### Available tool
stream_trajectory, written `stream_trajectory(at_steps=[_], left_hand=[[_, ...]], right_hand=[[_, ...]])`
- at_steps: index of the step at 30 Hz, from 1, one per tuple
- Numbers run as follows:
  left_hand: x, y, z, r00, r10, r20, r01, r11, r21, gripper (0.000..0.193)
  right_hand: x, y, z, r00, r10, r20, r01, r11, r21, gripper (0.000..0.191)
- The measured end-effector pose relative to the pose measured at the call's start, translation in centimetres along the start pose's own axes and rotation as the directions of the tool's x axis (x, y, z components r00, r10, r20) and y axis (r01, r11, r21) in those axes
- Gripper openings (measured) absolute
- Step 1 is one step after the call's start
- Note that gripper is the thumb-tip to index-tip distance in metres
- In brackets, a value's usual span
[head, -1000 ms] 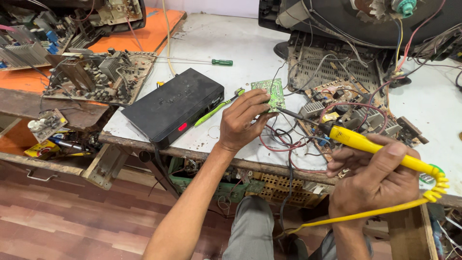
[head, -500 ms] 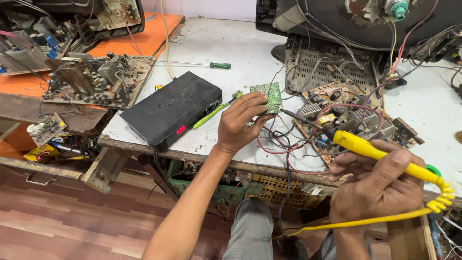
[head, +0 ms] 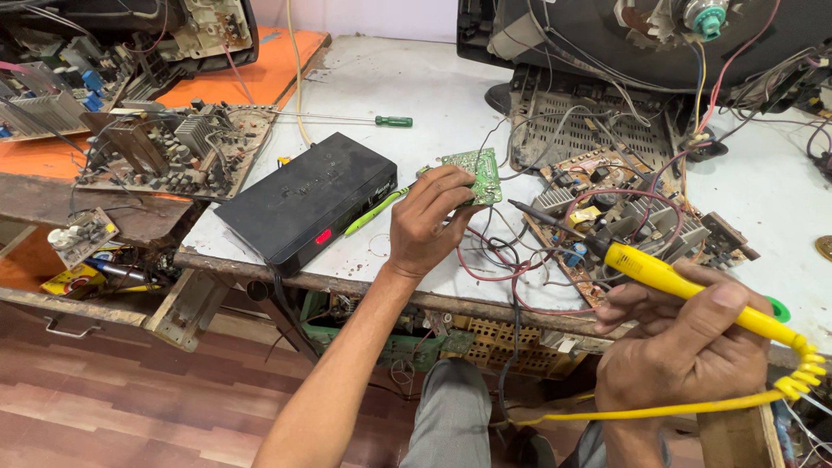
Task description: The person repairs a CRT television at a cluttered workbench. They handle circuit boards and wires, file a component, probe boards with a multimeter, and use a soldering iron on the boards while moving parts around the bench.
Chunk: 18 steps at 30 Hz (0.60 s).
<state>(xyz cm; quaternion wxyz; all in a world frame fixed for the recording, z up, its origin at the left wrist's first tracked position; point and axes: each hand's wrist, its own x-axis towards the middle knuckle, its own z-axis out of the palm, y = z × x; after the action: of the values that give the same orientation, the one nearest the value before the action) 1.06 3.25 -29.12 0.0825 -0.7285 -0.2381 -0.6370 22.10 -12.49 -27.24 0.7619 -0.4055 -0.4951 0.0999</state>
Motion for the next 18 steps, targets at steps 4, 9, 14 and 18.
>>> stream_trajectory(at_steps=[4, 9, 14, 18], left_hand=[[0.0, -0.1, 0.2, 1.0, 0.014, -0.019, -0.014, 1.0, 0.016, 0.031], [0.0, -0.1, 0.3, 0.999, 0.037, -0.019, -0.036, 0.999, 0.028, 0.031], [0.2, 0.1, 0.6, 0.999, -0.025, -0.045, 0.024, 0.999, -0.027, 0.038], [0.5, 0.4, 1.1, 0.991, -0.092, -0.093, 0.092, 0.996, 0.002, 0.049]], right_hand=[[-0.3, -1.2, 0.9, 0.995, -0.063, -0.071, 0.06, 0.997, -0.048, 0.045], [-0.3, -2.0, 1.2, 0.991, -0.059, -0.121, 0.056, 0.998, -0.028, 0.044], [-0.5, -2.3, 0.8, 0.991, -0.05, -0.122, 0.05, 0.999, 0.003, 0.041], [-0.7, -3.0, 0.8, 0.99, -0.051, -0.133, 0.051, 0.999, -0.004, 0.04]])
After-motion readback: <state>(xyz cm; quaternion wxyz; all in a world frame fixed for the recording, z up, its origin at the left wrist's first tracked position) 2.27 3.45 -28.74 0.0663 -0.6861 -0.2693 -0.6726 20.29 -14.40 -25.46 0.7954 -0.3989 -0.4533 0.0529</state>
